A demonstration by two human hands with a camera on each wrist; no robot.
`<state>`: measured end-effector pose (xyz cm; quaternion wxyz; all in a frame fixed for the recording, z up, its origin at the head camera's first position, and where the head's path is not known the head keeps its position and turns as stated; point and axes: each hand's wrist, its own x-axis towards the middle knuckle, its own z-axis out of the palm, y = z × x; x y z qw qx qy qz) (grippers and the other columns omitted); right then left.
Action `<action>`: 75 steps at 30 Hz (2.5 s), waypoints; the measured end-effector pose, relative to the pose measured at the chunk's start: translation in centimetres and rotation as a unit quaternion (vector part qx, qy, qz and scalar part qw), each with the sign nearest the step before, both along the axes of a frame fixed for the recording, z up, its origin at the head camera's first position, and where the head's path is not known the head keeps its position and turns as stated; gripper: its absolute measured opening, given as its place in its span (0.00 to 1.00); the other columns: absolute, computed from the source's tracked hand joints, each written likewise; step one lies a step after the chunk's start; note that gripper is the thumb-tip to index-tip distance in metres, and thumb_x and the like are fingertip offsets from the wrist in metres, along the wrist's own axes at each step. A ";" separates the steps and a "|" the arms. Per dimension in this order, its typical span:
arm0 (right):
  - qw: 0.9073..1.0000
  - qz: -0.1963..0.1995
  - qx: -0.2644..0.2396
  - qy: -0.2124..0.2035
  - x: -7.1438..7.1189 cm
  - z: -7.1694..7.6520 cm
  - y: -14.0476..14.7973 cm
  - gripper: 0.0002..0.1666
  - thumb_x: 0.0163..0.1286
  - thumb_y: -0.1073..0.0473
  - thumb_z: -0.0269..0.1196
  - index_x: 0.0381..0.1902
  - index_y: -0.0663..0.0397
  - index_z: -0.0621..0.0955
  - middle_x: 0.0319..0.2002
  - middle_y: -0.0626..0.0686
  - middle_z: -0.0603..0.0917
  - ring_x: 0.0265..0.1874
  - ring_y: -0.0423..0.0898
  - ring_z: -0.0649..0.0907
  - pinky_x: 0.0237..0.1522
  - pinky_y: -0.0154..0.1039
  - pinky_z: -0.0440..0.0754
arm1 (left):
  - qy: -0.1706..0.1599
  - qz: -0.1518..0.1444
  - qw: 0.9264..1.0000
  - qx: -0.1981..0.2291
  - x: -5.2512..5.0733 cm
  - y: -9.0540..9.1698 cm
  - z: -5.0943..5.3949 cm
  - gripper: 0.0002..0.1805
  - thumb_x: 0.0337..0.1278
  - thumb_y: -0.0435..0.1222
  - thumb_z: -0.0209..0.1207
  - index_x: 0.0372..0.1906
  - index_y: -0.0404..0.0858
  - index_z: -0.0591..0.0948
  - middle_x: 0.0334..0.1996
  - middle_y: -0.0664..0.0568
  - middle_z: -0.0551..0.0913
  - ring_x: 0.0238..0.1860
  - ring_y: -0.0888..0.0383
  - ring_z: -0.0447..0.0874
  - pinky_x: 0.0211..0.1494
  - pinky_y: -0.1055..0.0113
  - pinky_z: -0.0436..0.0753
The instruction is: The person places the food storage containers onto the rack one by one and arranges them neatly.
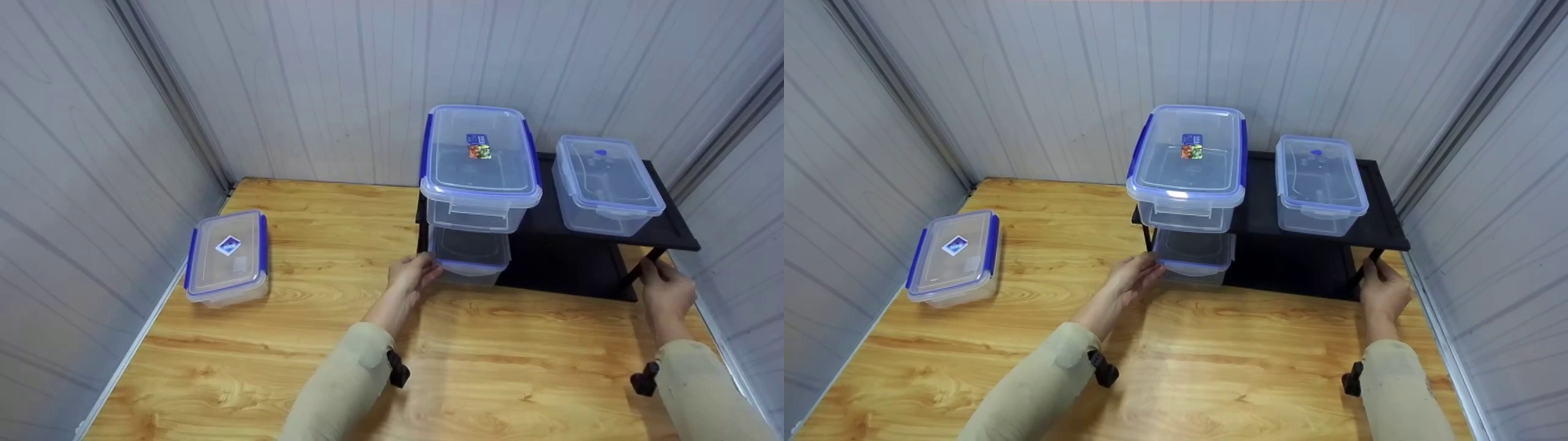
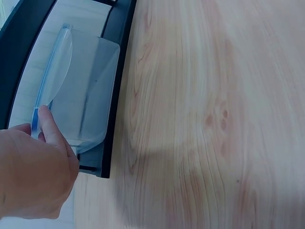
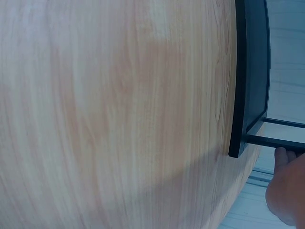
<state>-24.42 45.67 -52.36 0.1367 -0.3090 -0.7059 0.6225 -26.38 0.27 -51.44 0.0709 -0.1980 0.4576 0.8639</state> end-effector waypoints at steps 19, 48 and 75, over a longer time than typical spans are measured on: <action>1.000 0.005 -0.004 -0.024 -0.1 0.1 0.2 0.36 0.77 0.43 0.67 0.76 0.47 0.74 0.69 0.50 0.79 0.58 0.33 0.85 0.79 0.39 0.68 | 0.005 -0.173 0.983 -0.064 2.3 -7.9 2.2 0.35 0.75 0.33 0.64 0.75 0.21 0.62 0.71 0.23 0.71 0.68 0.35 0.80 0.63 0.57 0.88; 0.998 0.010 0.051 -0.021 0.2 0.1 0.1 0.34 0.78 0.44 0.65 0.75 0.51 0.75 0.48 0.37 0.89 0.35 0.21 0.84 0.70 0.31 0.76 | 0.042 -0.181 0.970 -0.155 6.9 -29.4 7.0 0.28 0.80 0.39 0.60 0.71 0.27 0.66 0.55 0.45 0.86 0.56 0.54 0.89 0.67 0.59 0.85; 1.000 0.005 0.017 -0.025 0.1 0.1 0.0 0.35 0.77 0.43 0.66 0.76 0.48 0.74 0.71 0.54 0.76 0.60 0.36 0.84 0.67 0.28 0.77 | 0.013 -0.045 0.999 0.010 9.3 -41.9 7.3 0.11 0.80 0.38 0.58 0.43 0.40 0.88 0.45 0.50 0.91 0.49 0.52 0.93 0.59 0.60 0.90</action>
